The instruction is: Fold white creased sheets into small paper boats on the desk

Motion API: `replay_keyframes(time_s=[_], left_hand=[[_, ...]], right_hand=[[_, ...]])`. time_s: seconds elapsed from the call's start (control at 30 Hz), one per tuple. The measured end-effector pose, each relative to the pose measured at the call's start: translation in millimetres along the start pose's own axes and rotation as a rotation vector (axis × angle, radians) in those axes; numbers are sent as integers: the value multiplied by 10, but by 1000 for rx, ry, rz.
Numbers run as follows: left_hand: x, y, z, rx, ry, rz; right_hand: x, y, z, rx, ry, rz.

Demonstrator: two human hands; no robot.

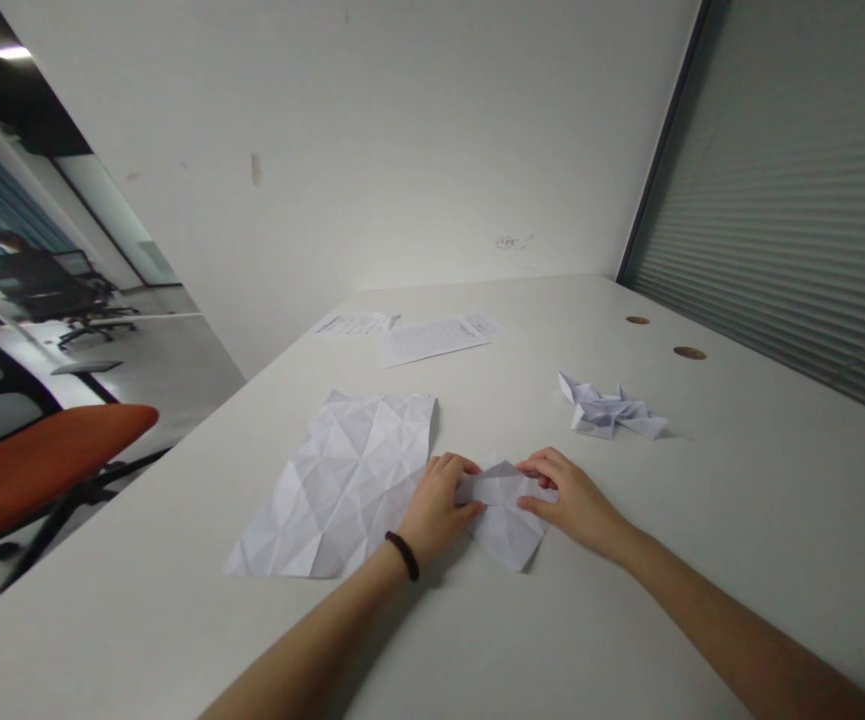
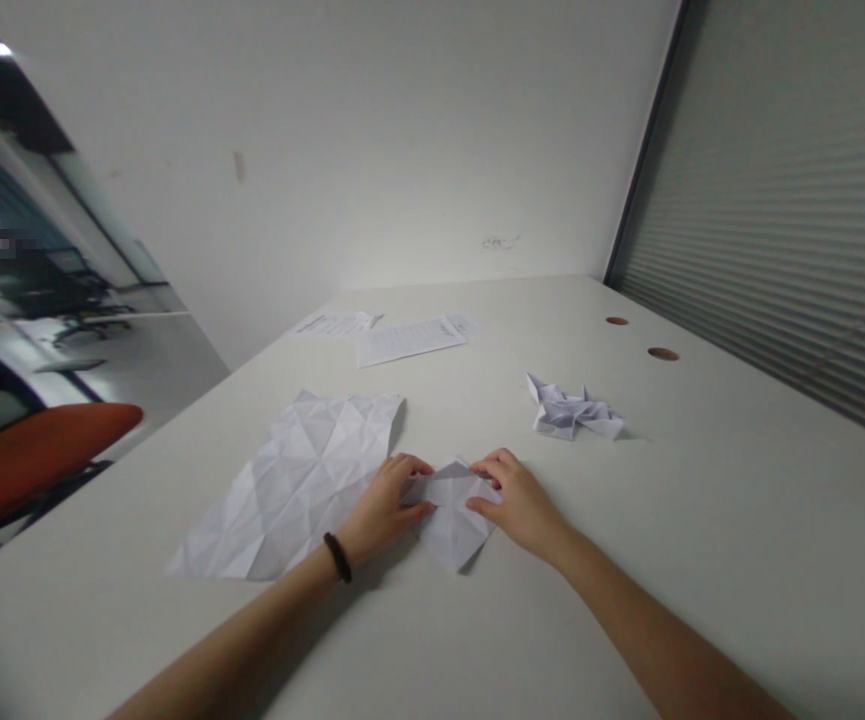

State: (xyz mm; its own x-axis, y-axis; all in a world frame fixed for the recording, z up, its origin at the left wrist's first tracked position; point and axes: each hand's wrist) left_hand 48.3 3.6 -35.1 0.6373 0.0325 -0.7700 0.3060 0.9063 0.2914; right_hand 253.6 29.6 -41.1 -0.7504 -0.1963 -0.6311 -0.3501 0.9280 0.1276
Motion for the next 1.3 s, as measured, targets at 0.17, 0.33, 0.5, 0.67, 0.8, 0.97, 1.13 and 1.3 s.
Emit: replay_keyframes(time_s=[0.17, 0.33, 0.5, 0.67, 0.8, 0.97, 1.13, 1.3], left_hand=[[8, -2, 40, 67, 56, -14], [-50, 19, 71, 239, 211, -99], [-151, -8, 179, 274, 380, -273], [-148, -125, 364, 247, 459, -303], [-37, -131, 382, 234, 499, -247], [-17, -30, 320, 250, 508, -252], [-87, 11, 299, 228, 510, -193], [-104, -19, 286, 275, 401, -53]], right_hand=[[-2, -16, -54, -88, -49, 72], [-30, -66, -136, -176, -125, 54], [-70, -111, -165, -262, -131, -164], [-111, -155, -200, -279, -207, -261], [-68, -181, -242, -306, -280, -237], [57, -125, -183, -257, -141, -71], [118, -37, -132, -141, 101, 237], [107, -43, -156, 119, 195, 193]])
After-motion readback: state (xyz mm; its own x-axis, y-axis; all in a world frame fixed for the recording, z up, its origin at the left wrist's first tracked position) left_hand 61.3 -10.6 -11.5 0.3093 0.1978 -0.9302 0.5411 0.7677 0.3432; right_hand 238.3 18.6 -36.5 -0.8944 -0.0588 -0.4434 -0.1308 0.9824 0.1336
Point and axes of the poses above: each hand's wrist, its own y-axis towards the middle knuckle, its own x-axis out of the palm, z = x × y, and after that the axes turned 6 degrees about x, right-handed
